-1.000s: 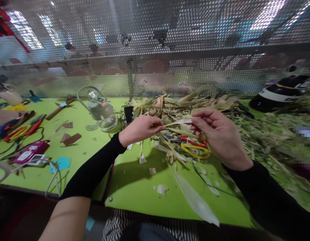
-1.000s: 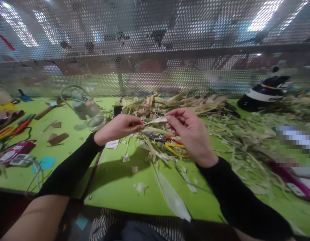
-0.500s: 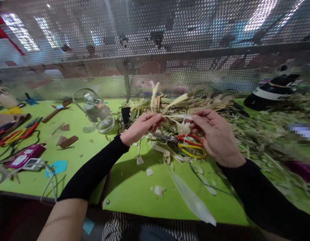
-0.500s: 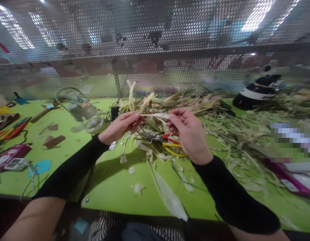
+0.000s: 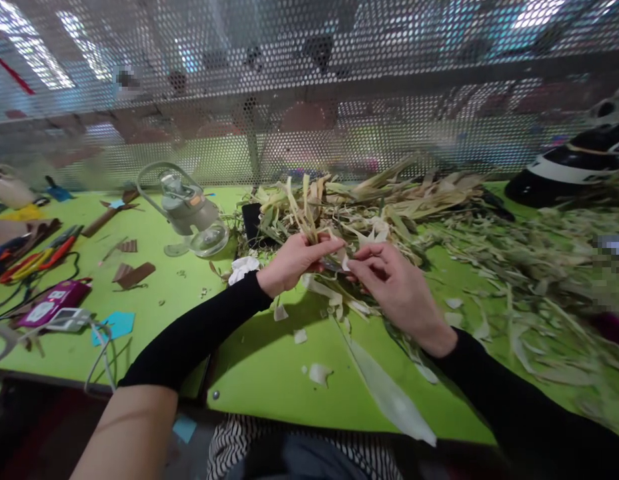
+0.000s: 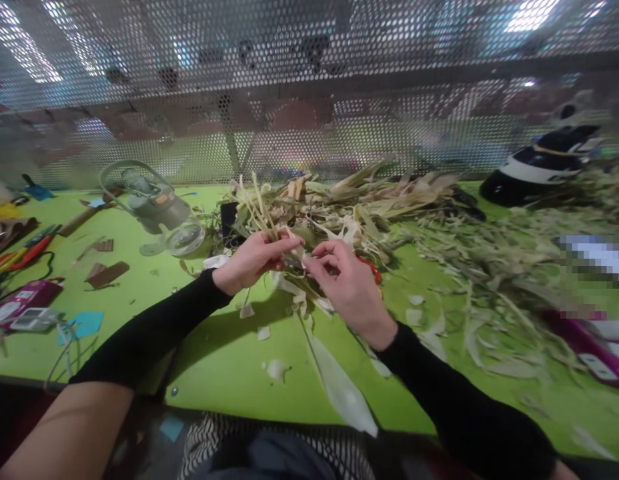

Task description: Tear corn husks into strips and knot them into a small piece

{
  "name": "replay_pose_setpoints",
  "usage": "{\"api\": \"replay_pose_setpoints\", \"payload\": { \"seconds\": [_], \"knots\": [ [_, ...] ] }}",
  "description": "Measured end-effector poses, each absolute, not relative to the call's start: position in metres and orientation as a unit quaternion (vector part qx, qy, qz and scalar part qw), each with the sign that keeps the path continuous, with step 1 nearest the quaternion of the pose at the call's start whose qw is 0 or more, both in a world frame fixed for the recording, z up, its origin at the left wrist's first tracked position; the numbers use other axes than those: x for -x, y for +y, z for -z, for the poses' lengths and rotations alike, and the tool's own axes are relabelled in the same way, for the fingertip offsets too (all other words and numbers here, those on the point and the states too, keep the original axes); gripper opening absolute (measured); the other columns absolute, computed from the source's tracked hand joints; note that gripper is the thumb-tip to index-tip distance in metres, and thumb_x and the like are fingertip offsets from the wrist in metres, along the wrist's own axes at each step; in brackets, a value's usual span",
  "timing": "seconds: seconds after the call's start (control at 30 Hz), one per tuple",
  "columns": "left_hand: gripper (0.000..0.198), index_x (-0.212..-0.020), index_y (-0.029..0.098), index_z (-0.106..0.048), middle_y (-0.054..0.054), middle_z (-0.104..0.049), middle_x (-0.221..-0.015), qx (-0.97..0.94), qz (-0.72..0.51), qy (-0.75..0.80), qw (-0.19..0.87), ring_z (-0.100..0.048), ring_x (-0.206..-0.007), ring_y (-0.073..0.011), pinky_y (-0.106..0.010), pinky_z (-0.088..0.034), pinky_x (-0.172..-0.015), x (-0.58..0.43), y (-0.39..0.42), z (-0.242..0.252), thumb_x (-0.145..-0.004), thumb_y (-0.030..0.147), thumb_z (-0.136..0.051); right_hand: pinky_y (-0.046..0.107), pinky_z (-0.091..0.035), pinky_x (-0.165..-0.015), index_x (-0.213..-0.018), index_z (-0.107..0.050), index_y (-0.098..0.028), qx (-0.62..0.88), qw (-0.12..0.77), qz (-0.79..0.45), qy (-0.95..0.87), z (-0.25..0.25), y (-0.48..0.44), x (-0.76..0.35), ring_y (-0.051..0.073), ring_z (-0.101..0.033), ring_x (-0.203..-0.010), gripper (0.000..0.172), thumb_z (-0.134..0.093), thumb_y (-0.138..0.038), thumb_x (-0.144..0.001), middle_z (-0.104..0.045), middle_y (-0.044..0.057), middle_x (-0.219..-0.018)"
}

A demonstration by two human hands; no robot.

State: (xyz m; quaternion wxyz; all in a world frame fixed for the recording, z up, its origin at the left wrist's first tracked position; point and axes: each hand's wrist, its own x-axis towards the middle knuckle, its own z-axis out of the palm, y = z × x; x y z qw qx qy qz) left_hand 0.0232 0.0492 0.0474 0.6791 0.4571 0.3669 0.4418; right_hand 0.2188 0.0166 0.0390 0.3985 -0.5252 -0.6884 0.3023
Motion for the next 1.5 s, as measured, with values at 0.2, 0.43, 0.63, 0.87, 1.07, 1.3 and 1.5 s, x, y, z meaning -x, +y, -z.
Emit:
{"api": "replay_pose_setpoints", "payload": {
  "seconds": [0.2,0.43,0.63,0.87,1.07,1.3,1.5],
  "knots": [
    [0.013,-0.084,0.014,-0.078,0.000,-0.070,-0.086,-0.420,-0.447,0.377,0.694,-0.045,-0.056,-0.0014,-0.018,-0.040,-0.052,-0.017,0.057,-0.050,-0.079,0.023,-0.085,0.045,-0.055,-0.080,-0.103,-0.068,-0.023,0.515,0.130,-0.138,-0.836,-0.031,0.042,-0.276,0.034,-0.072,-0.091,0.028,-0.063,-0.044,-0.085,-0.079,0.013,-0.101],
    [0.012,-0.079,0.013,-0.072,0.005,-0.060,-0.071,-0.401,-0.474,0.393,0.678,-0.045,-0.056,-0.0031,-0.021,-0.049,-0.062,-0.017,0.060,-0.048,-0.089,0.018,-0.077,0.037,-0.043,-0.055,-0.087,-0.056,-0.024,0.587,0.049,-0.130,-0.798,-0.044,0.043,-0.275,0.026,-0.061,-0.061,0.016,-0.065,-0.028,-0.075,-0.070,0.011,-0.080],
    [0.024,-0.077,0.012,-0.066,0.002,-0.064,-0.069,-0.399,-0.499,0.385,0.666,-0.055,-0.060,-0.0037,-0.020,-0.049,-0.065,-0.012,0.063,-0.058,-0.100,0.017,-0.064,0.042,-0.044,-0.060,-0.081,-0.059,-0.026,0.659,0.070,-0.136,-0.736,-0.060,0.035,-0.291,0.029,-0.061,-0.061,0.035,-0.066,-0.060,-0.076,-0.069,0.011,-0.073],
    [0.028,-0.074,0.013,-0.061,0.002,-0.064,-0.068,-0.393,-0.506,0.405,0.652,-0.055,-0.056,-0.0036,-0.019,-0.045,-0.059,-0.010,0.059,-0.065,-0.101,0.018,-0.063,0.046,-0.058,-0.074,-0.092,-0.061,-0.028,0.617,0.115,-0.295,-0.720,-0.052,0.017,-0.294,0.034,-0.070,-0.082,0.061,-0.068,-0.082,-0.065,-0.075,0.014,-0.090],
    [0.028,-0.073,0.012,-0.062,0.003,-0.063,-0.066,-0.386,-0.510,0.403,0.655,-0.056,-0.057,-0.0041,-0.021,-0.048,-0.063,-0.015,0.055,-0.064,-0.101,0.017,-0.064,0.046,-0.053,-0.066,-0.089,-0.054,-0.026,0.634,0.055,-0.227,-0.737,-0.055,0.012,-0.281,0.033,-0.066,-0.073,0.060,-0.058,-0.084,-0.073,-0.070,0.012,-0.082],
    [0.022,-0.078,0.010,-0.066,0.001,-0.069,-0.071,-0.392,-0.467,0.368,0.702,-0.062,-0.065,-0.0054,-0.027,-0.056,-0.083,-0.015,0.055,-0.062,-0.099,0.015,-0.066,0.049,-0.058,-0.077,-0.086,-0.057,-0.026,0.599,0.088,-0.221,-0.765,-0.055,0.015,-0.277,0.034,-0.069,-0.078,0.066,-0.045,-0.091,-0.076,-0.073,0.012,-0.085],
    [0.021,-0.078,0.009,-0.068,0.000,-0.070,-0.071,-0.389,-0.465,0.380,0.699,-0.063,-0.064,-0.0056,-0.026,-0.056,-0.081,-0.015,0.055,-0.063,-0.099,0.012,-0.064,0.049,-0.060,-0.076,-0.092,-0.061,-0.025,0.616,0.072,-0.221,-0.752,-0.055,0.011,-0.282,0.036,-0.073,-0.082,0.071,-0.045,-0.092,-0.072,-0.079,0.015,-0.092]
  ]
}}
